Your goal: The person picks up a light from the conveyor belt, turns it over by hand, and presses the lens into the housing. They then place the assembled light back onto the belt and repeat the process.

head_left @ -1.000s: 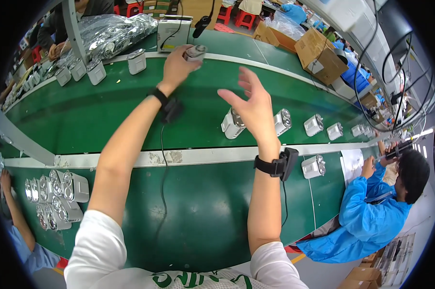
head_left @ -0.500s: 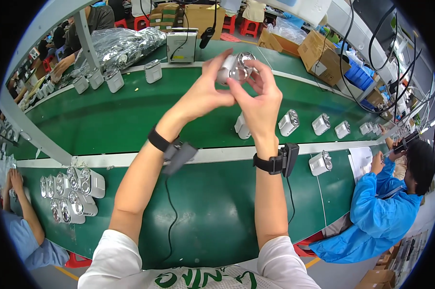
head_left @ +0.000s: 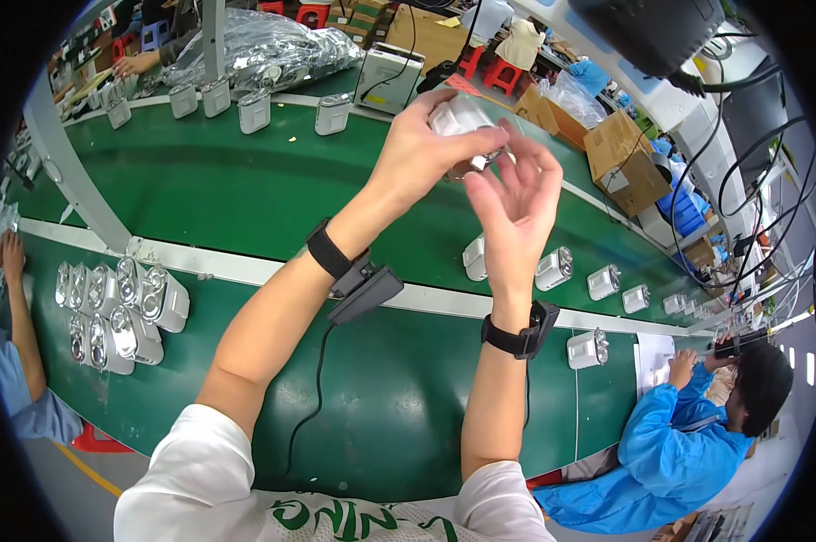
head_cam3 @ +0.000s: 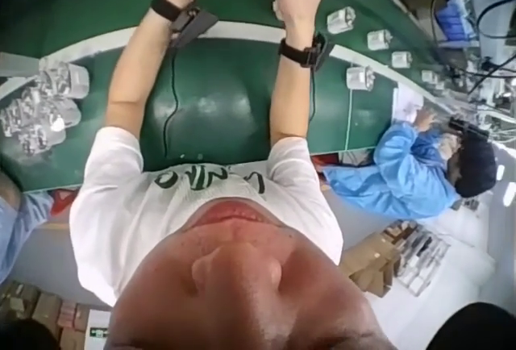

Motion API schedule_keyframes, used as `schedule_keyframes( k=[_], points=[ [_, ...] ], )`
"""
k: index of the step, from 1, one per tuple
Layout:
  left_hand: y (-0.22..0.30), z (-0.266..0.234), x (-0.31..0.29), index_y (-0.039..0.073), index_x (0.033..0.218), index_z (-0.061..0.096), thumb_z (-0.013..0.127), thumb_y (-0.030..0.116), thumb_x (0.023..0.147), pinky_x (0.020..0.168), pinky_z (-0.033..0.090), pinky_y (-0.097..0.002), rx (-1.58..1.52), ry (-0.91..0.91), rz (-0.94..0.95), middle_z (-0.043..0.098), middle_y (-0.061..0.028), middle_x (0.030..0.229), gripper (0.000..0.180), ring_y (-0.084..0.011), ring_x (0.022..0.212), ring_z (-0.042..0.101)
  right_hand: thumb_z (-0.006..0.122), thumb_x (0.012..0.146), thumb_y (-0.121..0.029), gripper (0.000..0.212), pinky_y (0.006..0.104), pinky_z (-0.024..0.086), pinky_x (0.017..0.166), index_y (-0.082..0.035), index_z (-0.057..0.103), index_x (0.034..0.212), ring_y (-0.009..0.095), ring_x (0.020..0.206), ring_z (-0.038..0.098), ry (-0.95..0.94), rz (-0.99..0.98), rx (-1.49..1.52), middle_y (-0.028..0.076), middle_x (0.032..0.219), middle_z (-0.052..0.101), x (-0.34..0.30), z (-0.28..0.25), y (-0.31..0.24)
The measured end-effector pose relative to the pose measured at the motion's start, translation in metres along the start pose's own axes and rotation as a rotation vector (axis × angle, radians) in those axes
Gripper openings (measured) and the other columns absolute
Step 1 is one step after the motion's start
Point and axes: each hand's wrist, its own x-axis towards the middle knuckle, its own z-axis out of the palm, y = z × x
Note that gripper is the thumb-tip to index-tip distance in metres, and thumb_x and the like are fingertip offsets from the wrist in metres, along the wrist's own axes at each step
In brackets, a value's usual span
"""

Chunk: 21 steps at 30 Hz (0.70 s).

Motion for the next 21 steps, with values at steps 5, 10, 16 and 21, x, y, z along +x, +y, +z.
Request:
schedule_keyframes(
  k=[5, 10, 16, 21],
  points=[
    [-0.004, -0.003, 0.002, -0.004, 0.137, 0.048, 0.088, 0.029, 0.070, 0.089, 0.052, -0.0317, 0.381, 0.050, 0.370, 0.061, -0.0128, 0.117, 0.085, -0.0204, 0.104, 0.062, 0.067, 0.092, -0.011, 0.082, 0.0387, 0.041, 0.109, 0.000, 0.014, 0.153, 0.029, 0.133, 0.046, -0.015, 0.111, 0.240, 0.026, 0.154, 0.029, 0.000, 0.007, -0.010],
    [0.000, -0.005, 0.002, -0.003, 0.133, 0.052, 0.091, 0.027, 0.063, 0.091, 0.051, -0.0346, 0.647, 0.117, 0.608, 0.061, -0.0137, 0.117, 0.085, -0.0234, 0.107, 0.061, 0.064, 0.094, -0.014, 0.081, 0.0389, 0.039, 0.110, 0.001, 0.013, 0.155, 0.029, 0.133, 0.045, -0.040, 0.077, 0.218, 0.025, 0.153, 0.030, -0.001, 0.008, -0.016],
    [0.013, -0.005, -0.003, 0.001, 0.120, 0.060, 0.087, 0.034, 0.059, 0.085, 0.051, -0.0418, 0.774, 0.176, 0.879, 0.060, -0.0157, 0.109, 0.075, -0.0345, 0.101, 0.059, 0.061, 0.095, -0.011, 0.063, 0.0339, 0.043, 0.103, 0.006, 0.033, 0.149, 0.019, 0.119, 0.055, 0.017, 0.066, 0.234, 0.019, 0.139, 0.051, -0.004, 0.006, -0.018],
    [0.022, 0.000, -0.010, 0.006, 0.118, 0.062, 0.086, 0.030, 0.057, 0.078, 0.054, -0.0413, 0.844, 0.218, 1.040, 0.059, -0.0144, 0.106, 0.070, -0.0340, 0.099, 0.058, 0.063, 0.092, -0.005, 0.058, 0.0264, 0.045, 0.095, 0.009, 0.041, 0.144, 0.012, 0.107, 0.058, 0.100, 0.192, 0.336, 0.014, 0.131, 0.058, -0.002, 0.010, -0.035]
  ],
)
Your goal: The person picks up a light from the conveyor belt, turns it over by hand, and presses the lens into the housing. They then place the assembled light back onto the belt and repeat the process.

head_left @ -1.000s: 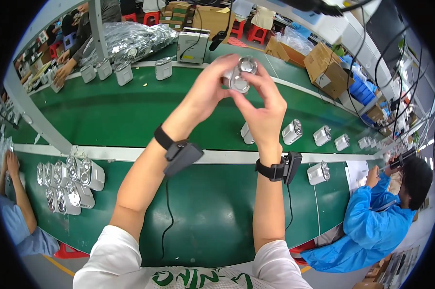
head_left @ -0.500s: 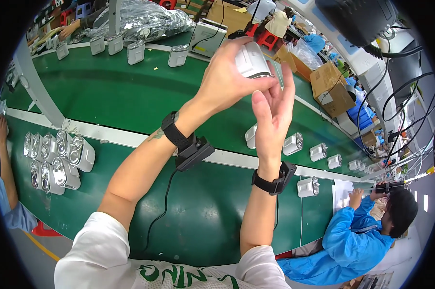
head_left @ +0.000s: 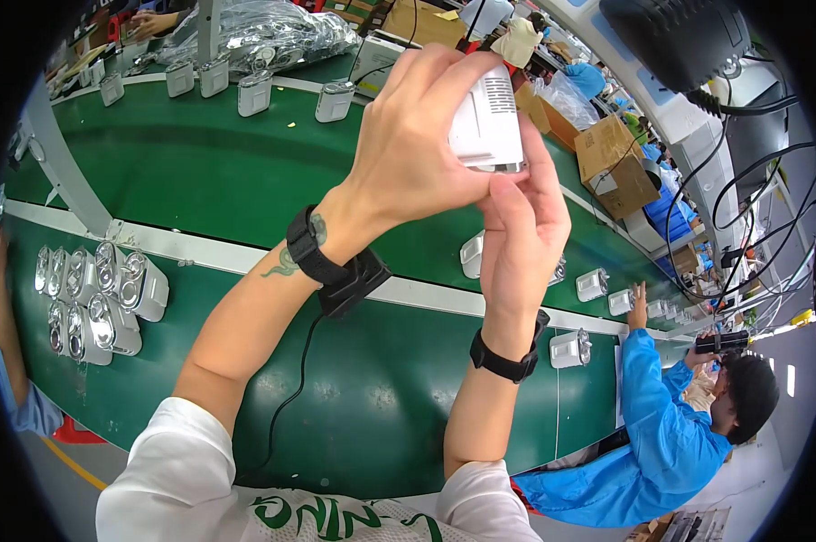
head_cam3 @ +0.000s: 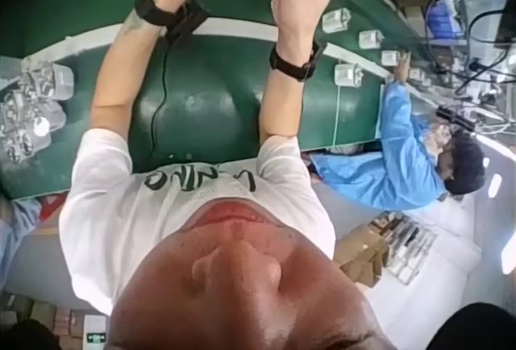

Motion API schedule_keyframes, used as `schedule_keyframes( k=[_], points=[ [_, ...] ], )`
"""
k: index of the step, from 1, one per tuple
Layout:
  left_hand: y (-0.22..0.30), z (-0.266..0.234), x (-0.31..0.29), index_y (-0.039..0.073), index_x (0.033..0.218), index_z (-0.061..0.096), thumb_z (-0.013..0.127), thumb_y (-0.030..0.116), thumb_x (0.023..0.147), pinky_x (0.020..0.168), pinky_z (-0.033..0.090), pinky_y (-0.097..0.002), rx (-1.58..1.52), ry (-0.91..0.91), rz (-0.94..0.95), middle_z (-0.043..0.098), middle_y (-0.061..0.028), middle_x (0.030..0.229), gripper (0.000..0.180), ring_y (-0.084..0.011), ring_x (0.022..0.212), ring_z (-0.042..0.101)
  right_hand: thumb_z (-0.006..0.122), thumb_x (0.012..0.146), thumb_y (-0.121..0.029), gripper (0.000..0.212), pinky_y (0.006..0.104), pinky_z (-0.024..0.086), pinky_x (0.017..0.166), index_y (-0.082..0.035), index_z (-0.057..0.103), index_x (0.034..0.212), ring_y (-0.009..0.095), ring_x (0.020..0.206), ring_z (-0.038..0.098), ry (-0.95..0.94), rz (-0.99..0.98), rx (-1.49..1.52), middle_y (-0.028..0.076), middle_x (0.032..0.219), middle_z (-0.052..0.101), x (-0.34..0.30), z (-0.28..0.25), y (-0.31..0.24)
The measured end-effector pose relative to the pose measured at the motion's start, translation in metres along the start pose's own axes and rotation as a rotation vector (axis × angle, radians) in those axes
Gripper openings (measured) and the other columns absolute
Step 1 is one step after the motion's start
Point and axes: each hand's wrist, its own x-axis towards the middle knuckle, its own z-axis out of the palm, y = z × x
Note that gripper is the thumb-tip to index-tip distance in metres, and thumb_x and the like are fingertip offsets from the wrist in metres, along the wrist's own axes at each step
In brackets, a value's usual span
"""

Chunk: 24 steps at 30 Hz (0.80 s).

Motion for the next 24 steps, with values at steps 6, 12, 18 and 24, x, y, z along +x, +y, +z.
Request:
schedule_keyframes(
  k=[6, 12, 18, 24],
  points=[
    [0.012, -0.002, 0.004, 0.007, 0.125, 0.058, 0.083, 0.025, 0.057, 0.073, 0.055, -0.0409, 0.009, 0.008, 0.049, 0.057, -0.0142, 0.112, 0.075, -0.0333, 0.104, 0.056, 0.062, 0.091, -0.002, 0.060, 0.0253, 0.047, 0.092, 0.009, 0.040, 0.145, 0.011, 0.103, 0.059, -0.012, -0.031, 0.032, 0.014, 0.129, 0.059, -0.001, -0.001, -0.006],
    [0.016, -0.006, 0.005, 0.007, 0.134, 0.051, 0.084, 0.025, 0.060, 0.089, 0.051, -0.0419, -0.093, -0.137, -0.014, 0.054, -0.0176, 0.122, 0.083, -0.0355, 0.115, 0.052, 0.061, 0.090, -0.002, 0.050, 0.0264, 0.048, 0.090, 0.009, 0.048, 0.138, 0.011, 0.101, 0.060, 0.055, -0.116, -0.013, 0.013, 0.123, 0.062, 0.003, -0.003, -0.006],
    [-0.028, -0.017, -0.001, 0.003, 0.145, 0.044, 0.085, 0.031, 0.070, 0.108, 0.039, -0.0421, -0.304, -0.675, -0.291, 0.050, -0.0212, 0.138, 0.090, -0.0365, 0.131, 0.046, 0.056, 0.091, -0.005, 0.039, 0.0292, 0.055, 0.080, 0.005, 0.058, 0.129, 0.016, 0.092, 0.067, 0.094, 0.115, -0.211, 0.010, 0.107, 0.068, 0.015, -0.057, 0.007],
    [-0.202, 0.018, -0.065, -0.005, 0.135, 0.049, 0.078, 0.039, 0.076, 0.106, 0.040, -0.0416, 0.588, -0.416, -0.710, 0.053, -0.0246, 0.134, 0.080, -0.0373, 0.126, 0.049, 0.066, 0.079, -0.016, 0.036, 0.0315, 0.055, 0.070, -0.001, 0.071, 0.112, 0.017, 0.079, 0.071, -0.151, 0.462, -1.148, 0.012, 0.082, 0.073, 0.010, -0.078, 0.052]
  ],
)
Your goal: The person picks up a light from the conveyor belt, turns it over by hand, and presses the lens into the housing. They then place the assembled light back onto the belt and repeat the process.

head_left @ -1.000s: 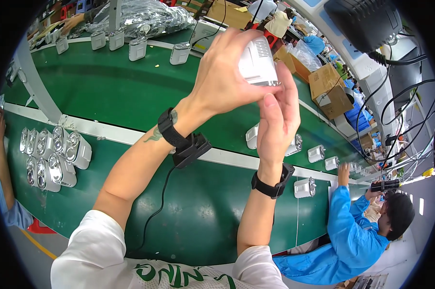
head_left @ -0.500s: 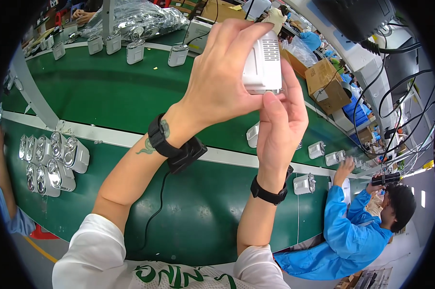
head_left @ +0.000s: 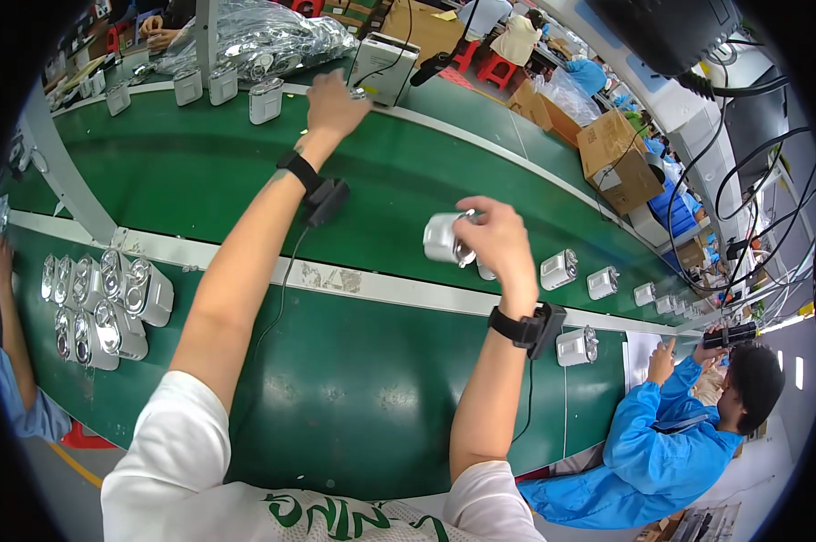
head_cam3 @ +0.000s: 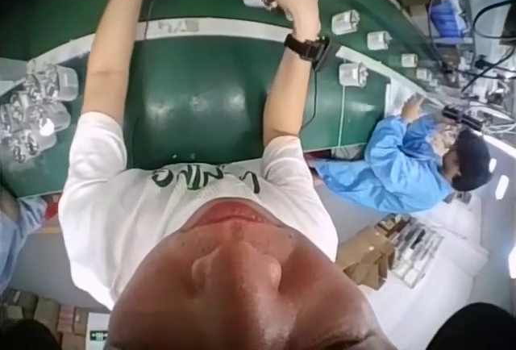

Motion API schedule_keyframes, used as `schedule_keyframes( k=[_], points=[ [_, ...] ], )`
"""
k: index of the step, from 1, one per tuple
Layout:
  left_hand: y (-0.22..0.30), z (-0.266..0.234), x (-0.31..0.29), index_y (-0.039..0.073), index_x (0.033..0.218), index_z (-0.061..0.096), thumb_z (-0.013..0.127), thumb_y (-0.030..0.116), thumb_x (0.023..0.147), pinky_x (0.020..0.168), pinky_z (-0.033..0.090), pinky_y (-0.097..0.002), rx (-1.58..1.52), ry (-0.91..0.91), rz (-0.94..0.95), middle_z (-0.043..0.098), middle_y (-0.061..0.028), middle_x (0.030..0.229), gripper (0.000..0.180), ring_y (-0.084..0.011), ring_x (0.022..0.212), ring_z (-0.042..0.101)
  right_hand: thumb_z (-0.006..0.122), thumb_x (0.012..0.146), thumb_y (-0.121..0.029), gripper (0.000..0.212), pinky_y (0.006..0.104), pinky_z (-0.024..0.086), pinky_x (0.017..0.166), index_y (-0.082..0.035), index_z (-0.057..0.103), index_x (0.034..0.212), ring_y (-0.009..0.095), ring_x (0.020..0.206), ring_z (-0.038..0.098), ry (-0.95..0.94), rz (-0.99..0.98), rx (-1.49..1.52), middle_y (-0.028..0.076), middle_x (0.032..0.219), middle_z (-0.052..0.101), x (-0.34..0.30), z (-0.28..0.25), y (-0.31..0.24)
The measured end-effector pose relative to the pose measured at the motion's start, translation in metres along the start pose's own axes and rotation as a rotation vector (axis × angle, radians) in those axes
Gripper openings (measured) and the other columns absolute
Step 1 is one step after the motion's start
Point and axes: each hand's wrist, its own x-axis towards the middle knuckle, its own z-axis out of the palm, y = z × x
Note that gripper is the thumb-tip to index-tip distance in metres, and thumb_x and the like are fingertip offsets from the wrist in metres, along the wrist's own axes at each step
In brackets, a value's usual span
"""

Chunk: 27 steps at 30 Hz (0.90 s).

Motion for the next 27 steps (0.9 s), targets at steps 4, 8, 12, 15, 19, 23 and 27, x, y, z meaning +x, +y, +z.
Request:
schedule_keyframes(
  k=[4, 8, 12, 15, 19, 23, 27],
  points=[
    [-0.066, 0.066, 0.021, -0.008, 0.133, 0.049, 0.077, 0.035, 0.076, 0.099, 0.046, -0.0403, 0.127, 0.097, 0.030, 0.057, -0.0250, 0.127, 0.077, -0.0362, 0.118, 0.056, 0.068, 0.075, -0.021, 0.041, 0.0332, 0.055, 0.075, -0.002, 0.071, 0.111, 0.023, 0.079, 0.072, -0.144, 0.163, -0.121, 0.015, 0.078, 0.073, 0.005, 0.022, -0.008],
    [-0.106, 0.079, 0.047, -0.005, 0.129, 0.054, 0.079, 0.036, 0.073, 0.091, 0.050, -0.0400, -0.225, -0.160, -0.083, 0.061, -0.0216, 0.122, 0.074, -0.0346, 0.108, 0.062, 0.069, 0.077, -0.034, 0.046, 0.0433, 0.055, 0.081, -0.004, 0.071, 0.112, 0.036, 0.086, 0.070, -0.015, 0.101, -0.273, 0.016, 0.090, 0.074, 0.010, 0.043, -0.002],
    [-0.055, 0.072, 0.020, -0.001, 0.122, 0.060, 0.081, 0.027, 0.072, 0.086, 0.052, -0.0402, -0.280, -0.145, -0.017, 0.064, -0.0174, 0.115, 0.061, -0.0338, 0.098, 0.065, 0.073, 0.080, -0.034, 0.050, 0.0371, 0.054, 0.081, -0.004, 0.067, 0.120, 0.033, 0.088, 0.071, 0.082, 0.082, -0.303, 0.019, 0.094, 0.073, 0.005, 0.031, 0.011],
    [-0.023, 0.045, -0.004, 0.002, 0.118, 0.063, 0.082, 0.020, 0.070, 0.086, 0.052, -0.0399, -0.410, 0.020, 0.234, 0.064, -0.0151, 0.112, 0.054, -0.0334, 0.099, 0.064, 0.075, 0.083, -0.033, 0.063, 0.0399, 0.054, 0.084, -0.003, 0.056, 0.135, 0.034, 0.091, 0.071, 0.302, -0.057, -0.128, 0.019, 0.102, 0.072, 0.012, 0.027, -0.005],
    [0.054, -0.001, -0.065, 0.006, 0.106, 0.066, 0.081, 0.007, 0.064, 0.084, 0.051, -0.0449, -0.521, 0.360, 0.649, 0.065, -0.0116, 0.104, 0.045, -0.0347, 0.098, 0.060, 0.078, 0.083, -0.019, 0.073, 0.0384, 0.054, 0.085, 0.002, 0.042, 0.143, 0.028, 0.093, 0.070, 0.433, -0.330, 0.368, 0.017, 0.108, 0.070, 0.011, 0.034, -0.024],
    [0.088, -0.034, -0.104, 0.007, 0.111, 0.063, 0.081, 0.007, 0.062, 0.087, 0.050, -0.0441, -0.540, 0.314, 0.879, 0.061, -0.0120, 0.110, 0.053, -0.0360, 0.100, 0.057, 0.080, 0.080, -0.008, 0.082, 0.0337, 0.054, 0.086, 0.007, 0.033, 0.146, 0.019, 0.100, 0.064, 0.310, -0.358, 0.655, 0.016, 0.114, 0.065, 0.005, 0.032, -0.039],
    [0.109, -0.054, -0.109, 0.008, 0.131, 0.052, 0.080, 0.005, 0.065, 0.092, 0.049, -0.0410, -0.566, 0.180, 0.688, 0.057, -0.0135, 0.123, 0.071, -0.0326, 0.109, 0.056, 0.079, 0.079, -0.001, 0.079, 0.0291, 0.054, 0.087, 0.009, 0.035, 0.144, 0.014, 0.104, 0.060, 0.419, -0.424, 0.614, 0.015, 0.120, 0.058, -0.001, 0.028, -0.046]
  ],
)
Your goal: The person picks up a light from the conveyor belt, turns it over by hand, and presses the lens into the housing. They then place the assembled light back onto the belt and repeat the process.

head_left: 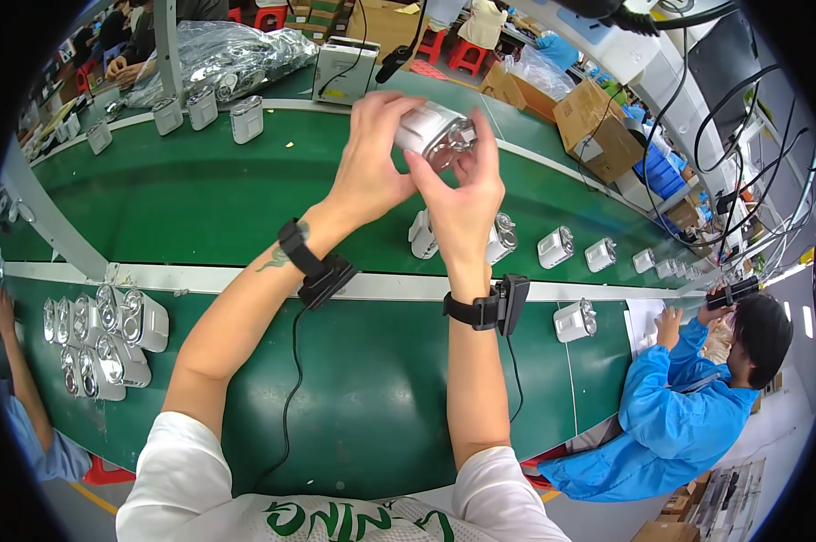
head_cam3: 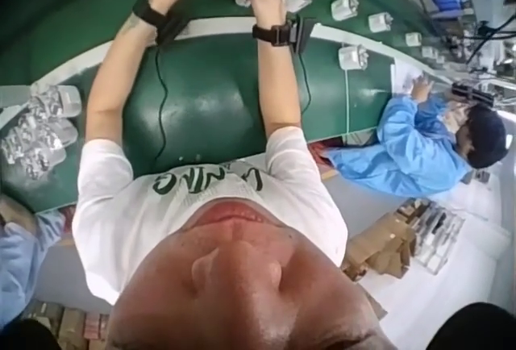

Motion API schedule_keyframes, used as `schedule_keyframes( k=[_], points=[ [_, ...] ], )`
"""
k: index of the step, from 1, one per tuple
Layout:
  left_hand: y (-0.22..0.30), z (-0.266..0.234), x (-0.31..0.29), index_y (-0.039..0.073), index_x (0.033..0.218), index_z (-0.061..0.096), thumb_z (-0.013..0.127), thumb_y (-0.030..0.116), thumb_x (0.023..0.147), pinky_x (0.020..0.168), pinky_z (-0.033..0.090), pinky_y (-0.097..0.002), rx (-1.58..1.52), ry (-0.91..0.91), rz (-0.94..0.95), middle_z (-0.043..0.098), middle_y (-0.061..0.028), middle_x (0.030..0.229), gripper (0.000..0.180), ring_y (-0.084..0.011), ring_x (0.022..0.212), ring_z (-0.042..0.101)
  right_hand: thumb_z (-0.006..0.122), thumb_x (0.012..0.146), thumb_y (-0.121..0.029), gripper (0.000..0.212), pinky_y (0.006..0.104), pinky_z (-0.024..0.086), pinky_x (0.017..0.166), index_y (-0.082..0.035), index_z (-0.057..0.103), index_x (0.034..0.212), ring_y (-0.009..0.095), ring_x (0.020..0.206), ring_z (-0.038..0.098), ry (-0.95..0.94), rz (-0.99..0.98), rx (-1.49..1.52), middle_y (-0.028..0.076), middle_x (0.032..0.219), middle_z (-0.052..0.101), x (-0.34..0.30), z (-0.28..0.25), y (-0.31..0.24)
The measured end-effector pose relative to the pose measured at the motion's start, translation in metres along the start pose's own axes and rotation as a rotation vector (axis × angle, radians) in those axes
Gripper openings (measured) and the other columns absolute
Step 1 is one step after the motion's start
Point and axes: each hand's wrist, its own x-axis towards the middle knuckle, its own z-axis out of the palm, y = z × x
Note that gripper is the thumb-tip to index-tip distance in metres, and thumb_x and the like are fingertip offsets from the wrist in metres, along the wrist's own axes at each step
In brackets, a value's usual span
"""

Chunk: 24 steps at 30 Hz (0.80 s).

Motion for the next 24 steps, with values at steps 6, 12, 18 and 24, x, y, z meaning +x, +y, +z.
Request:
schedule_keyframes(
  k=[6, 12, 18, 24],
  points=[
    [0.018, -0.028, 0.022, 0.003, 0.147, 0.032, 0.077, 0.017, 0.081, 0.099, 0.045, -0.0366, -1.068, -0.383, -0.553, 0.049, -0.0148, 0.135, 0.081, -0.0243, 0.120, 0.052, 0.077, 0.079, 0.004, 0.075, 0.0303, 0.054, 0.090, 0.006, 0.037, 0.142, 0.017, 0.106, 0.061, 0.060, -0.160, 0.021, 0.018, 0.131, 0.053, 0.002, -0.010, -0.015],
    [0.048, -0.023, 0.038, 0.000, 0.150, 0.027, 0.067, 0.035, 0.092, 0.100, 0.045, -0.0336, -0.933, -0.232, -0.696, 0.050, -0.0139, 0.134, 0.079, -0.0208, 0.124, 0.051, 0.077, 0.077, 0.008, 0.062, 0.0329, 0.054, 0.094, 0.003, 0.045, 0.130, 0.022, 0.114, 0.061, 0.133, -0.449, -0.069, 0.025, 0.143, 0.047, 0.001, -0.003, -0.010],
    [0.058, -0.025, 0.038, -0.004, 0.146, 0.030, 0.070, 0.035, 0.091, 0.093, 0.047, -0.0305, -1.076, -0.111, -0.722, 0.053, -0.0131, 0.125, 0.078, -0.0168, 0.112, 0.056, 0.078, 0.075, 0.008, 0.053, 0.0348, 0.052, 0.097, 0.001, 0.048, 0.119, 0.028, 0.124, 0.057, 0.083, -0.494, -0.026, 0.031, 0.148, 0.039, 0.001, -0.004, -0.013],
    [0.068, -0.036, 0.041, -0.006, 0.140, 0.035, 0.077, 0.027, 0.085, 0.084, 0.051, -0.0308, -1.032, -0.003, -0.738, 0.056, -0.0119, 0.118, 0.077, -0.0146, 0.103, 0.058, 0.075, 0.074, 0.012, 0.055, 0.0386, 0.049, 0.101, 0.000, 0.045, 0.119, 0.033, 0.130, 0.051, 0.024, -0.545, -0.008, 0.034, 0.147, 0.038, -0.002, 0.003, -0.021]
  ],
)
